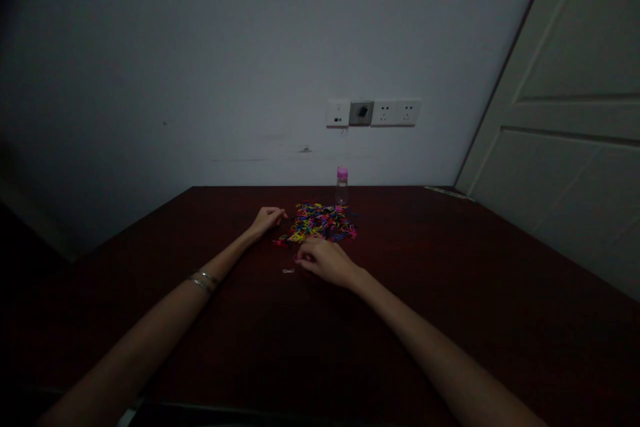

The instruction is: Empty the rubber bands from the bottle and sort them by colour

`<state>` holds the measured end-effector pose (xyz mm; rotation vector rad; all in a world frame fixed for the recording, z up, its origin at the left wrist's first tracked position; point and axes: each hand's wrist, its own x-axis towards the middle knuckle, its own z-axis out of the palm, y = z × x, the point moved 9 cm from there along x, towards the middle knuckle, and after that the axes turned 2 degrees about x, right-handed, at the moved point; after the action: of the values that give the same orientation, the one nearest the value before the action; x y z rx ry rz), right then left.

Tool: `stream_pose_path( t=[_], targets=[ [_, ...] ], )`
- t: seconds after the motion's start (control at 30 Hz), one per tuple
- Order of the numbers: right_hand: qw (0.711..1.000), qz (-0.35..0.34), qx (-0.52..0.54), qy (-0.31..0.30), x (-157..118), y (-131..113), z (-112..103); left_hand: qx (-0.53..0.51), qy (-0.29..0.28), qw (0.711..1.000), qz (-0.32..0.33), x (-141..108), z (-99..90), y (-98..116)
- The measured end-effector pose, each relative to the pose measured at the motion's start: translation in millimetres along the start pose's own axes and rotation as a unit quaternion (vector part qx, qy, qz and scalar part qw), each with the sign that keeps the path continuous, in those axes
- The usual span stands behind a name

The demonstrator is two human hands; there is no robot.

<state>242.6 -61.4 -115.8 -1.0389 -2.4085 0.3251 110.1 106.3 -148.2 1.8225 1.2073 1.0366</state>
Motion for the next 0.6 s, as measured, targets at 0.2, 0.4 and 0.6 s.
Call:
stream_pose_path(
  t=[0.2,0.4,0.6],
  targets=[
    [0.999,-0.014,-0.026,-0.036,-2,-12,21,0.009,-0.007,1.0,0.015,1,1.7,0],
    [1.0,-0.016,0.002,-0.02,-2,-8,14,0.018,-0.008,1.0,0.011,0,1.1,1],
    [0.995,0.018,0.055,0.077,-6,30,-29,0.074,-0.123,0.99,-0.003,-3,-3.5,22]
  ],
)
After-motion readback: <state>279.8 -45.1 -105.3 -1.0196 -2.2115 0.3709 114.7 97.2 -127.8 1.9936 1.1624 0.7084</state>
